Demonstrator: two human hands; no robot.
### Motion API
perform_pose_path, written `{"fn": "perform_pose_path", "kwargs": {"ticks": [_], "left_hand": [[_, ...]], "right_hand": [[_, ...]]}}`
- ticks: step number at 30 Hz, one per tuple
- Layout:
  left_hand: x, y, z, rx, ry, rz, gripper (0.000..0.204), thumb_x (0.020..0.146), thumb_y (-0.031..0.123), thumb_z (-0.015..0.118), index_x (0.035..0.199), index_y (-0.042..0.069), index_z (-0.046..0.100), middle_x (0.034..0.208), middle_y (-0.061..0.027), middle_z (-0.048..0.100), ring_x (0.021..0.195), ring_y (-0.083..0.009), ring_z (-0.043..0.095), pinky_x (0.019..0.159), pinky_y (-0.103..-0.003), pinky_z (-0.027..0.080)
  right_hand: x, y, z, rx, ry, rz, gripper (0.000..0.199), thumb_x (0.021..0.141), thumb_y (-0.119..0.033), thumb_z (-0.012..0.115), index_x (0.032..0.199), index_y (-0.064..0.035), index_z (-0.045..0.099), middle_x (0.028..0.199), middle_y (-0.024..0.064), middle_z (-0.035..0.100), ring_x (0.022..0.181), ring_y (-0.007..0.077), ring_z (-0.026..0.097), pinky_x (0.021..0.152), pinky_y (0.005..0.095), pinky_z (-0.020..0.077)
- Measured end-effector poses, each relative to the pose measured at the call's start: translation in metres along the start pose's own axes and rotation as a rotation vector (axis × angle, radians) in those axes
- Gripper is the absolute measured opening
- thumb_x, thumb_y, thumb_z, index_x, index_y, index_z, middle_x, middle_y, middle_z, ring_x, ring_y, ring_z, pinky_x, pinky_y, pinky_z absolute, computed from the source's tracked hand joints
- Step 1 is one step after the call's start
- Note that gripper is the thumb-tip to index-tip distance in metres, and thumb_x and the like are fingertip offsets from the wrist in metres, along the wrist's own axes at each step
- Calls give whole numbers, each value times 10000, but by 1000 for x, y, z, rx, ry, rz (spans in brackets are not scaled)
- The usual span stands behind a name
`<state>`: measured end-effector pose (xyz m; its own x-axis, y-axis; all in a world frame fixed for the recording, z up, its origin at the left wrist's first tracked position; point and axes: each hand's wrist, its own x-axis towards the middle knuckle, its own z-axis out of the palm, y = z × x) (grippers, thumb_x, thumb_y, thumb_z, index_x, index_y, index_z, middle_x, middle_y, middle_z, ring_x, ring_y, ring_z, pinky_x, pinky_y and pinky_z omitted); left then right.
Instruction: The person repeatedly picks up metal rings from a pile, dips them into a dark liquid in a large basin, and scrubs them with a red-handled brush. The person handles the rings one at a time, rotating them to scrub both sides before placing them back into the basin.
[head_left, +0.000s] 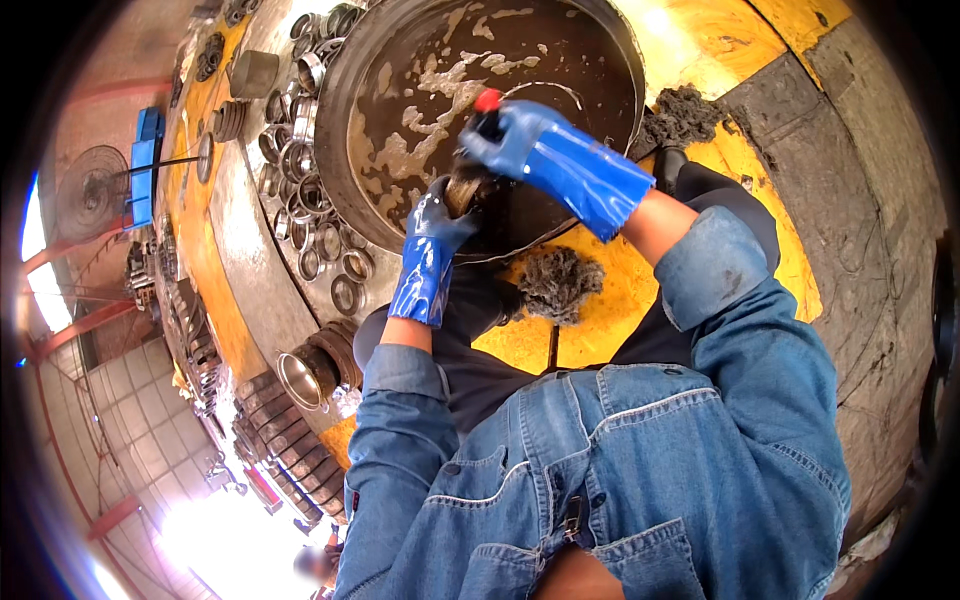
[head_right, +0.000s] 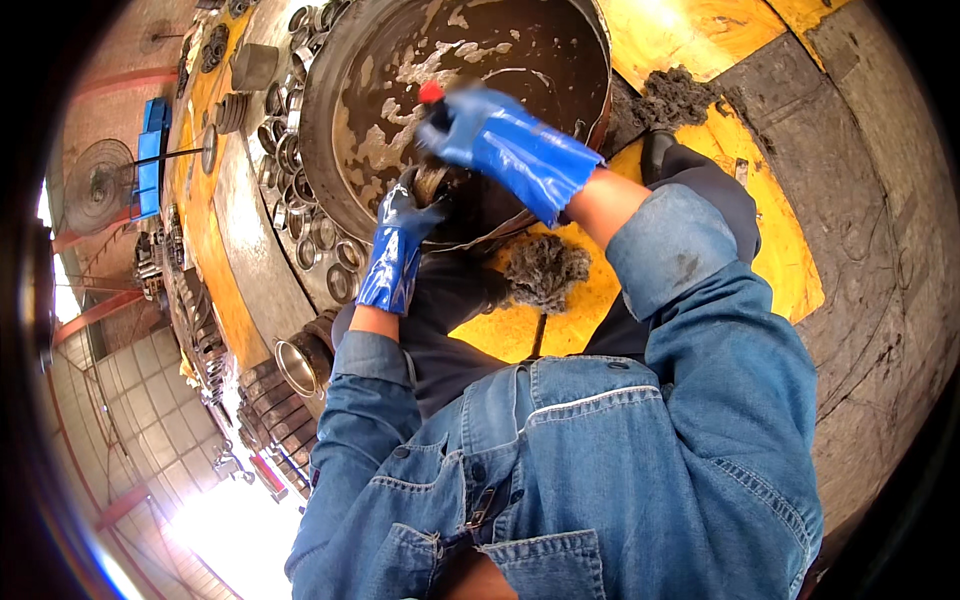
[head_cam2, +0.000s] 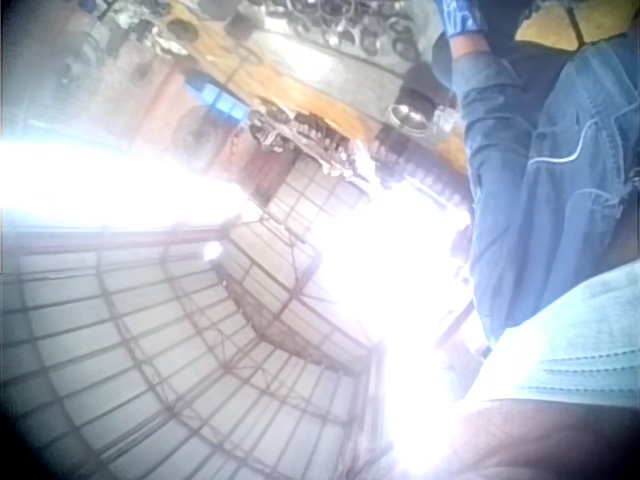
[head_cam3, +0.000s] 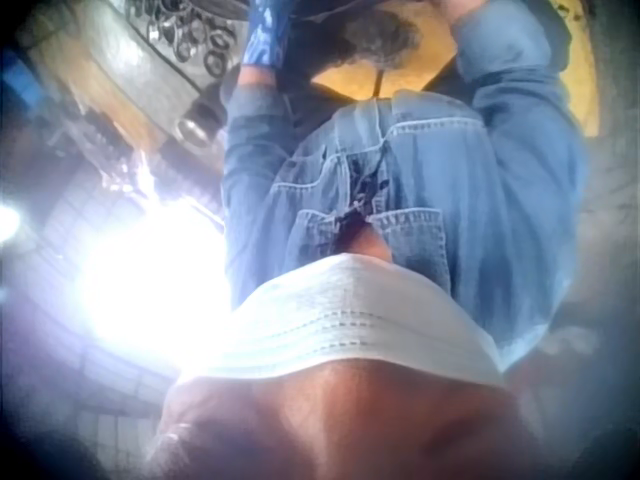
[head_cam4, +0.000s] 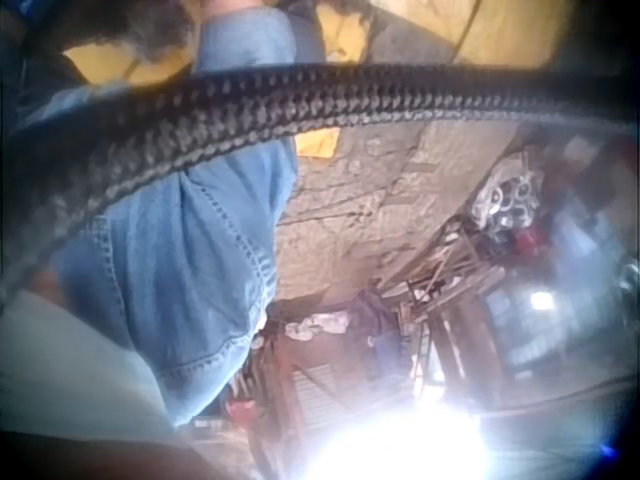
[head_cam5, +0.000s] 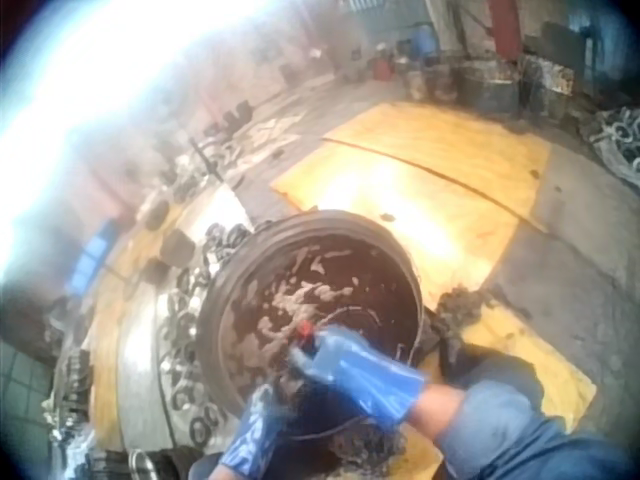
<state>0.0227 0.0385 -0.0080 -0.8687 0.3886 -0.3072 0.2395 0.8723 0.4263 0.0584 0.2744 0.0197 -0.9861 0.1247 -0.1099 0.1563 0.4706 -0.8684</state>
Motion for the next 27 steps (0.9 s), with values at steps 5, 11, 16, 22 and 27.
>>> {"fn": "perform_pose_path", "kwargs": {"ticks": [5, 11, 16, 22, 27], "left_hand": [[23, 3, -18, -99, -155, -84, 826, 706, 315, 865, 1424, 24, 576, 1322, -227, 696, 1235, -349, 673, 1052, -406, 519], [57, 83, -22, 291, -220, -40, 562, 719, 310, 847, 1157, -17, 713, 1109, -268, 742, 1123, -412, 705, 958, -467, 551], [46, 62, -14, 144, -149, -22, 643, 745, 368, 845, 1250, 10, 669, 1134, -260, 738, 1092, -392, 719, 958, -469, 560], [-10, 4, -12, -3, 0, -29, 799, 729, 349, 881, 1408, 47, 586, 1223, -222, 727, 1123, -390, 708, 986, -453, 561], [-14, -12, -11, -179, -64, -25, 719, 742, 301, 891, 1363, 61, 618, 1219, -203, 738, 1124, -354, 716, 974, -419, 567]], "right_hand": [[21, 23, -5, 23, -64, 350, 454, 912, -502, 674, 1040, -74, 756, 878, 175, 763, 880, 318, 749, 837, 420, 574], [24, 13, 3, -190, -86, 404, 476, 899, -516, 679, 1245, -197, 749, 1113, 126, 771, 1054, 362, 728, 929, 445, 574], [29, 33, -18, -83, -13, 360, 344, 950, -467, 635, 1124, -215, 792, 991, 97, 786, 883, 330, 764, 814, 415, 593], [-6, -39, -27, 140, -144, 102, 480, 978, -562, 630, 1173, -142, 757, 955, 135, 773, 867, 287, 753, 860, 408, 608], [-13, -21, 26, 26, 6, -472, 370, 911, -473, 741, 1071, -142, 777, 910, 123, 772, 829, 297, 748, 793, 413, 613]]}}
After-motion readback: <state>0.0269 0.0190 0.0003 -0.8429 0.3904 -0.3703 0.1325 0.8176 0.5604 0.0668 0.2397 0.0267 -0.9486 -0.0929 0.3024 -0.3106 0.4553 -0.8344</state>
